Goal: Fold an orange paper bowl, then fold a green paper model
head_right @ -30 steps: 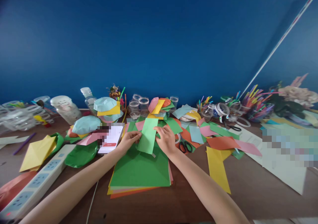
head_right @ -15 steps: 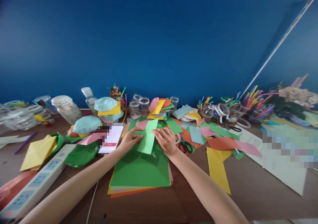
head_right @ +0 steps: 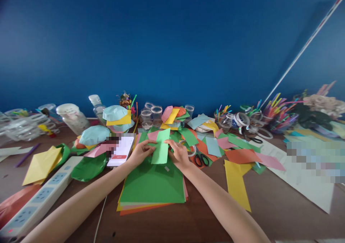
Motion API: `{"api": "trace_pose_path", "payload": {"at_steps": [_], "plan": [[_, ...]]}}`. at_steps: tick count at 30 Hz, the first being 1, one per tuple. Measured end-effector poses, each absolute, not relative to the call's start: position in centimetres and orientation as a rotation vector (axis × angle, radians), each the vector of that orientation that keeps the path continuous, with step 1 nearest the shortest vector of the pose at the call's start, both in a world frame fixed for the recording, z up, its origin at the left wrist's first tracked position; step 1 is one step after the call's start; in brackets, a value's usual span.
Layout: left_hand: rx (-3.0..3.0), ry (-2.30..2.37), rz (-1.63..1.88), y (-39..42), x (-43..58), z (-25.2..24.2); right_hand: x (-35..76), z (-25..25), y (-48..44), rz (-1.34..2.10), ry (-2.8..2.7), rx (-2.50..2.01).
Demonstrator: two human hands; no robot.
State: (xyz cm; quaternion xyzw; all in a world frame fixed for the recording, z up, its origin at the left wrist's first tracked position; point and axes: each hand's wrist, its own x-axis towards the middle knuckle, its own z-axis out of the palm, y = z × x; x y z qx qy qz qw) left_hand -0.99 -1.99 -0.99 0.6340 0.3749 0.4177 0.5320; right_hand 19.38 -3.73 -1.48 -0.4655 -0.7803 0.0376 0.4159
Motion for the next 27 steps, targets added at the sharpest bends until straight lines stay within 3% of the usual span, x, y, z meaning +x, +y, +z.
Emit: {"api": "trace_pose_path", "payload": {"at_steps": [6,14,27], "plan": [[1.523,0.888,1.01,-2.0,-0.9,-0.9,19.1,-0.6,-3.7,0.302,-1.795,-1.19],[1.566,0.952,1.086,-2.1,-0.8,-1.1,19.0,0.6,-3.3,0.833,-1.439,-1.086],[1.627,0.999,1.124,-2.0,-1.1,-1.0,18.9,0.3,-2.7,0.953,-1.357,-1.008]]}}
